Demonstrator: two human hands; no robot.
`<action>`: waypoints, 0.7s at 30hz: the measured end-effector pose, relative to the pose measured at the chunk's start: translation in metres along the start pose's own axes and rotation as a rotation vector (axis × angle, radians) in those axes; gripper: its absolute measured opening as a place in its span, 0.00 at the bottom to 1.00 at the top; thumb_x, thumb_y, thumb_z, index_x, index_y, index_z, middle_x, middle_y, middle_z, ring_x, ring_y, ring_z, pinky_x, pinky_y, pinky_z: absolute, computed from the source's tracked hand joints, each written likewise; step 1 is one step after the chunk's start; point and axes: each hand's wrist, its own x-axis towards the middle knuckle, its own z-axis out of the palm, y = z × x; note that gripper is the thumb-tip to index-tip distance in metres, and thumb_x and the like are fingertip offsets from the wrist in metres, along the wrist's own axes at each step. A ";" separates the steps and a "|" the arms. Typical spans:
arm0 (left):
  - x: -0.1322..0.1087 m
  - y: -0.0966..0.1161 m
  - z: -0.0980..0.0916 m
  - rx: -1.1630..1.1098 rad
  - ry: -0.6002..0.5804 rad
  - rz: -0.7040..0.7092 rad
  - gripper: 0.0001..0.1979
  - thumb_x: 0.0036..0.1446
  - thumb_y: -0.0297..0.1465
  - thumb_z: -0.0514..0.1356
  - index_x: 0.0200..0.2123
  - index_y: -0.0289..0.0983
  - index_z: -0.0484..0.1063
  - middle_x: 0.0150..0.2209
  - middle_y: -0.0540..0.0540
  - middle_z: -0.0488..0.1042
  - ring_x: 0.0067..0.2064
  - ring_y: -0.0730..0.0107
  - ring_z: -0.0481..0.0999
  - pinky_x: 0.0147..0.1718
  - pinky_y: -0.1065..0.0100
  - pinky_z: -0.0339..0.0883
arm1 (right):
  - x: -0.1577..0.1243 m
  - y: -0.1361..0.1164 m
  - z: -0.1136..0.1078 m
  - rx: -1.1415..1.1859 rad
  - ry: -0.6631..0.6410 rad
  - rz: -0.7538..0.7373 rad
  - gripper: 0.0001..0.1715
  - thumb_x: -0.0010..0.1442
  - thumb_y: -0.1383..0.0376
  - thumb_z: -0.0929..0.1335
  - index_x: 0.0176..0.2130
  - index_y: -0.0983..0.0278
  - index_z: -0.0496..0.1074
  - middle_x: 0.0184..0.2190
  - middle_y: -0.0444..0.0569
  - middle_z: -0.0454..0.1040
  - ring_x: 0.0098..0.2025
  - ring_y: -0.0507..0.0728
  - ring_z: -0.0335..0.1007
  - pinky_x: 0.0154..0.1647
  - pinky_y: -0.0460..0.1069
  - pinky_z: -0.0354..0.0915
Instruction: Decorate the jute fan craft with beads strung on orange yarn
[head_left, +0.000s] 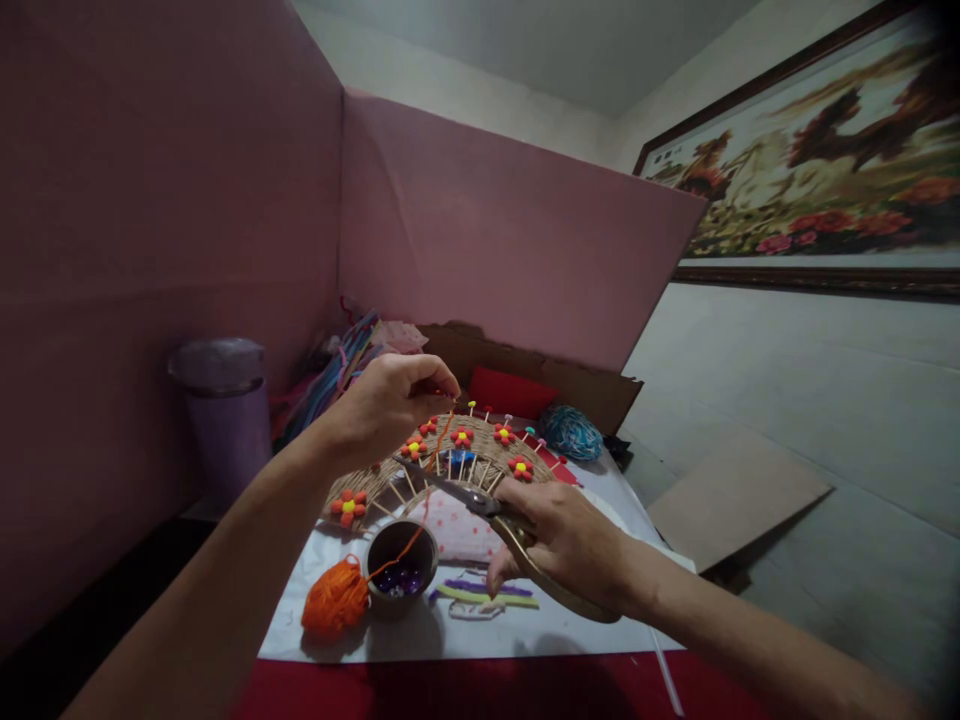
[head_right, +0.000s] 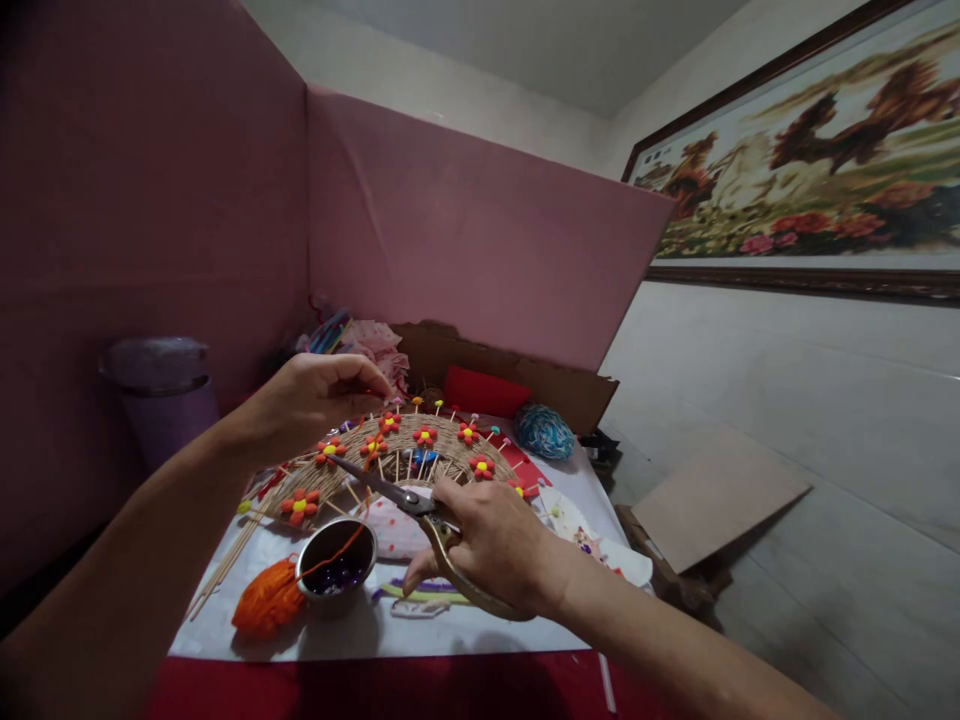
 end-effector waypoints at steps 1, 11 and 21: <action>0.000 0.000 0.000 0.001 0.005 -0.003 0.04 0.49 0.29 0.61 0.29 0.34 0.74 0.26 0.47 0.73 0.29 0.71 0.71 0.23 0.73 0.63 | 0.000 0.000 0.001 -0.001 -0.002 -0.001 0.29 0.47 0.41 0.69 0.31 0.63 0.66 0.23 0.44 0.69 0.24 0.52 0.61 0.25 0.45 0.53; 0.002 -0.008 -0.005 -0.040 0.067 -0.048 0.04 0.48 0.29 0.60 0.29 0.34 0.72 0.24 0.49 0.70 0.25 0.74 0.67 0.22 0.72 0.59 | -0.016 0.017 -0.026 -0.018 0.080 0.091 0.27 0.42 0.46 0.74 0.36 0.60 0.70 0.28 0.44 0.72 0.28 0.54 0.65 0.27 0.46 0.57; 0.003 -0.005 -0.009 -0.072 0.050 -0.098 0.04 0.48 0.30 0.60 0.30 0.35 0.73 0.27 0.48 0.71 0.28 0.72 0.68 0.25 0.71 0.61 | -0.029 0.181 -0.055 -0.264 0.247 0.730 0.15 0.48 0.63 0.71 0.38 0.62 0.69 0.33 0.49 0.75 0.35 0.59 0.70 0.31 0.47 0.59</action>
